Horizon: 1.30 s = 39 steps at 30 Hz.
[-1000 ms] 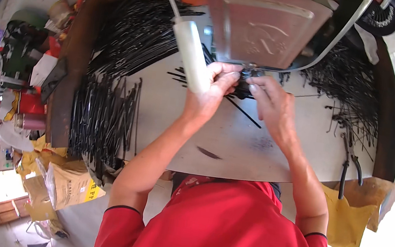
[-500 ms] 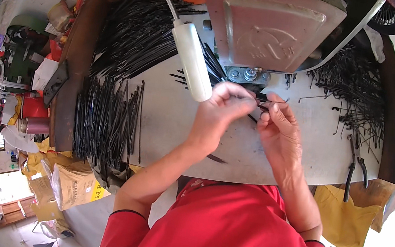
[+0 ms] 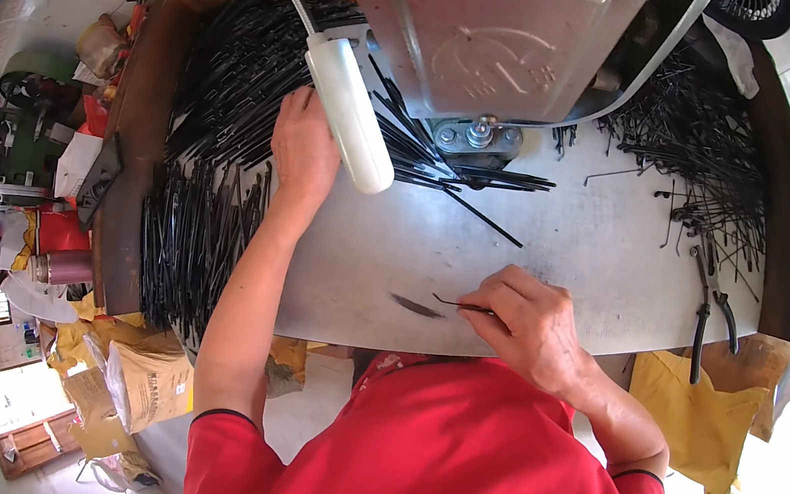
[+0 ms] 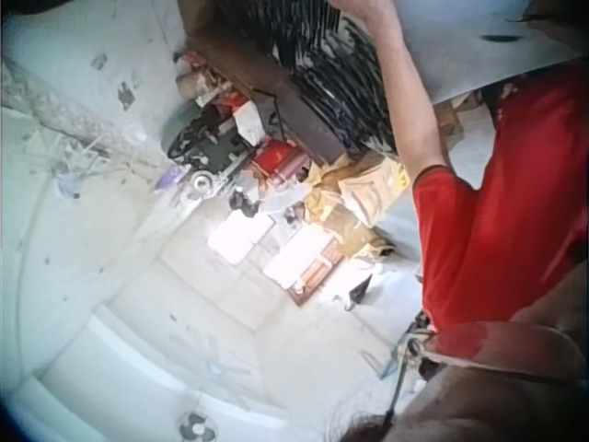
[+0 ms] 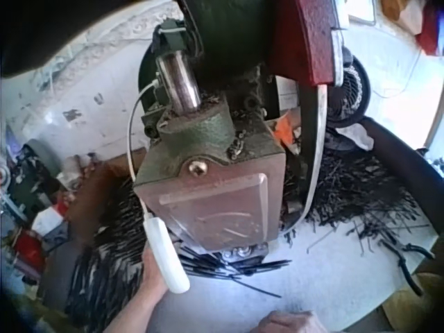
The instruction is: The person repeatedly feeds thin black metal rods into a manual bending machine. They use both hands to position the rods and operate the machine's lever to bend them into a hook shape. The finished bent rods are dropped onto a pile on the workbench.
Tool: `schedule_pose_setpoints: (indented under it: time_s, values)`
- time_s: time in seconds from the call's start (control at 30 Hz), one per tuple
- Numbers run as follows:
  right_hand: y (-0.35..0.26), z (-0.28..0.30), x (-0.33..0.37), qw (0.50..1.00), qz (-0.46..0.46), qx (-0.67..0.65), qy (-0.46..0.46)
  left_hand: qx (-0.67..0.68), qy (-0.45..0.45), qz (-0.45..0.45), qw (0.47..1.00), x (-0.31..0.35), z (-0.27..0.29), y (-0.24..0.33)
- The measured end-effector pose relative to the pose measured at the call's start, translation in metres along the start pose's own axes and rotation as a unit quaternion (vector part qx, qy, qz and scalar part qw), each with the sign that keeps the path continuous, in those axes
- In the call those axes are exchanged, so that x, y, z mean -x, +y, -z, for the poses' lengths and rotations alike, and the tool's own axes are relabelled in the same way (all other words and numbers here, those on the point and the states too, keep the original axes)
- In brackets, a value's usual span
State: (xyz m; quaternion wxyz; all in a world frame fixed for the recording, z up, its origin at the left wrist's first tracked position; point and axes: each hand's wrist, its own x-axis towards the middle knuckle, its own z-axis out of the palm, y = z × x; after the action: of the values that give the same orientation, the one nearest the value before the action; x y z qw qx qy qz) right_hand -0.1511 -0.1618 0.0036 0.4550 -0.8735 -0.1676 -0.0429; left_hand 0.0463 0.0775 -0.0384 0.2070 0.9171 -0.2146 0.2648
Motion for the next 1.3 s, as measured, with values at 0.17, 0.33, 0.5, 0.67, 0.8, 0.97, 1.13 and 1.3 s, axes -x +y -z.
schedule_pose_setpoints:
  time_s: [0.17,0.33,0.5,0.67,0.8,0.97,1.13,1.3]
  values:
    - [0.006,0.007,-0.01,0.984,-0.154,-0.083,0.024,0.088,0.062,0.024,0.994,0.002,-0.007,-0.014]
    - [0.009,0.034,-0.043,0.888,-0.335,-0.309,0.062,0.083,0.025,-0.084,0.993,-0.026,0.008,0.031]
    - [0.024,0.028,-0.067,0.858,-0.305,-0.398,0.108,0.609,-0.146,0.405,0.666,-0.012,0.015,0.099]
    - [0.028,0.013,-0.079,0.852,-0.284,-0.423,0.118,0.666,-0.106,0.456,0.581,0.01,0.007,0.129]
    - [0.028,0.011,-0.079,0.853,-0.271,-0.429,0.125,0.669,-0.098,0.445,0.587,0.017,0.004,0.131]
    - [0.025,0.009,-0.078,0.859,-0.259,-0.422,0.128,0.676,-0.098,0.442,0.582,0.016,0.006,0.132]
    - [0.023,0.009,-0.078,0.865,-0.256,-0.412,0.133,0.674,-0.105,0.44,0.584,0.013,0.01,0.135]
    - [0.025,0.008,-0.079,0.868,-0.253,-0.402,0.142,0.671,-0.099,0.43,0.595,0.016,0.005,0.133]
